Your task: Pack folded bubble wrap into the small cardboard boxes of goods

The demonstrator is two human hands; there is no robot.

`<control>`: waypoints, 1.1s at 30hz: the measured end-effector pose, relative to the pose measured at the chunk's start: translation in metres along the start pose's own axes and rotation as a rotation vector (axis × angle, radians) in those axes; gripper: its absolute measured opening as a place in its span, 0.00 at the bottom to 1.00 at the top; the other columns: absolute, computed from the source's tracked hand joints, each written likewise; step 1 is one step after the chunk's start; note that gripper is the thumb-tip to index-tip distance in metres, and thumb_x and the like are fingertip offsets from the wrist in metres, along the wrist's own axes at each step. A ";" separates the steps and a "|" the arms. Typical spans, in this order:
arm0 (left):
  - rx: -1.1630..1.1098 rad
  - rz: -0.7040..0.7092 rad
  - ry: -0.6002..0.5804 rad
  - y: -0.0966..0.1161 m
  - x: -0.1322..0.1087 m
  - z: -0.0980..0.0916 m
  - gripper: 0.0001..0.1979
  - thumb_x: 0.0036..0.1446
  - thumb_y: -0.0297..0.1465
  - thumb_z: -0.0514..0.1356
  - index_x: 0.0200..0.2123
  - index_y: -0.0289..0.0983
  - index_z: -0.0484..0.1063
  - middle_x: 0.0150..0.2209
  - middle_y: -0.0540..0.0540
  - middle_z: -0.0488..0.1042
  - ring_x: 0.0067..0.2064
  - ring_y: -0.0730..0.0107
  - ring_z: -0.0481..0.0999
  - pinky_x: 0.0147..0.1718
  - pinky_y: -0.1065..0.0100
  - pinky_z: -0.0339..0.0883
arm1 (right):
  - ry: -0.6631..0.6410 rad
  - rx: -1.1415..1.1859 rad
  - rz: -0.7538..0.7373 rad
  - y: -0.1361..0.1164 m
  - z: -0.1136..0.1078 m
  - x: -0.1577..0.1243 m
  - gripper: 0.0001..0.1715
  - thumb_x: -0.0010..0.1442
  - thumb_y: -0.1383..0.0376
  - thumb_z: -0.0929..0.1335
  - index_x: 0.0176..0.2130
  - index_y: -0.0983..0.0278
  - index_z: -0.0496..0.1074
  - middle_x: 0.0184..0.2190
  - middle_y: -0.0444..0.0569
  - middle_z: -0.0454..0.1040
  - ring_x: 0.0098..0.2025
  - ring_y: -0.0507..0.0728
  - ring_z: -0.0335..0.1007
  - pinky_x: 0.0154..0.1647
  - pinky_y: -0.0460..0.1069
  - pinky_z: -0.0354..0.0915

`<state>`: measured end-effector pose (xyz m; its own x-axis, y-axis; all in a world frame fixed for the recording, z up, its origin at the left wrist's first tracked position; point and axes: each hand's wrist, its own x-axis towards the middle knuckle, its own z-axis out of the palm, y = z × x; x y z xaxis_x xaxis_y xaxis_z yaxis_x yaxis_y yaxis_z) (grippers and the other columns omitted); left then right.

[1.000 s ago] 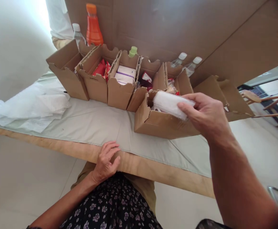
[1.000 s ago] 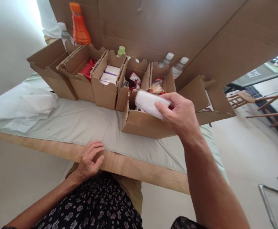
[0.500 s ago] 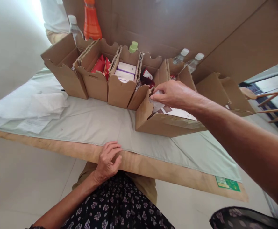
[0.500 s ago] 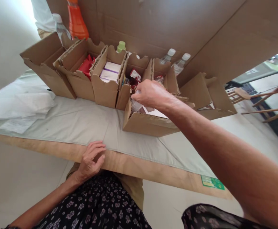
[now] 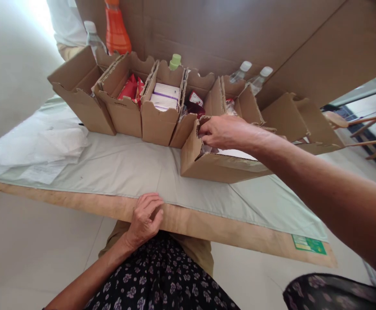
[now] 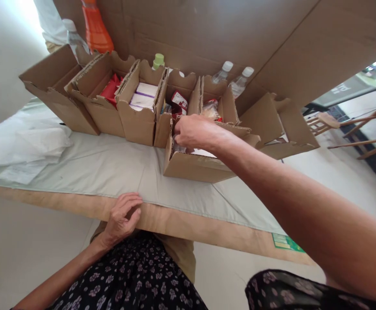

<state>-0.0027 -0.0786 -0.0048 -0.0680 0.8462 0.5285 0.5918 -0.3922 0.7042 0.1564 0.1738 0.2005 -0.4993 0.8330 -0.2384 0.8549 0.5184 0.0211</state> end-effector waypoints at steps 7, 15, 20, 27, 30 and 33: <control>-0.002 -0.004 -0.010 -0.001 -0.001 0.001 0.11 0.60 0.22 0.59 0.43 0.38 0.77 0.41 0.42 0.82 0.49 0.56 0.80 0.51 0.52 0.77 | 0.039 -0.131 -0.039 -0.008 0.001 -0.003 0.14 0.55 0.66 0.73 0.20 0.62 0.71 0.16 0.44 0.63 0.27 0.55 0.66 0.31 0.51 0.58; -0.036 -0.197 -0.073 0.023 0.024 -0.015 0.17 0.64 0.25 0.59 0.55 0.39 0.74 0.56 0.39 0.76 0.59 0.58 0.77 0.59 0.53 0.74 | 0.719 0.339 0.140 0.051 0.004 -0.144 0.14 0.65 0.54 0.69 0.43 0.56 0.82 0.32 0.47 0.80 0.33 0.59 0.74 0.35 0.54 0.65; -0.214 -0.244 -0.172 0.025 0.075 0.022 0.36 0.61 0.30 0.61 0.71 0.43 0.57 0.71 0.37 0.62 0.70 0.49 0.65 0.67 0.44 0.65 | 0.958 0.751 0.442 0.094 0.110 -0.191 0.19 0.61 0.51 0.72 0.50 0.54 0.78 0.45 0.51 0.81 0.45 0.66 0.78 0.50 0.66 0.72; -0.404 -0.289 -0.185 0.029 0.115 0.073 0.45 0.55 0.35 0.65 0.72 0.37 0.50 0.71 0.31 0.60 0.73 0.44 0.60 0.69 0.40 0.58 | 0.834 0.996 0.312 0.082 0.171 -0.143 0.31 0.55 0.48 0.73 0.53 0.60 0.70 0.47 0.53 0.78 0.46 0.61 0.75 0.44 0.59 0.75; -0.354 -0.163 -0.120 0.064 0.120 0.052 0.41 0.59 0.36 0.64 0.72 0.41 0.52 0.70 0.35 0.61 0.73 0.47 0.60 0.70 0.42 0.56 | 1.011 0.979 0.247 0.074 0.139 -0.160 0.28 0.57 0.52 0.74 0.54 0.58 0.70 0.49 0.50 0.76 0.49 0.60 0.73 0.47 0.57 0.73; -0.273 -0.061 -0.070 0.098 0.123 0.033 0.40 0.61 0.36 0.65 0.73 0.44 0.52 0.73 0.38 0.56 0.75 0.47 0.55 0.72 0.42 0.52 | 1.159 1.012 0.158 0.070 0.110 -0.185 0.28 0.59 0.57 0.75 0.57 0.55 0.69 0.54 0.50 0.74 0.55 0.60 0.72 0.51 0.57 0.72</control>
<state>0.0737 -0.0006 0.1135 -0.0357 0.8904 0.4538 0.3491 -0.4144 0.8405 0.3240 0.0351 0.1390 0.1786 0.8014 0.5709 0.4040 0.4693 -0.7852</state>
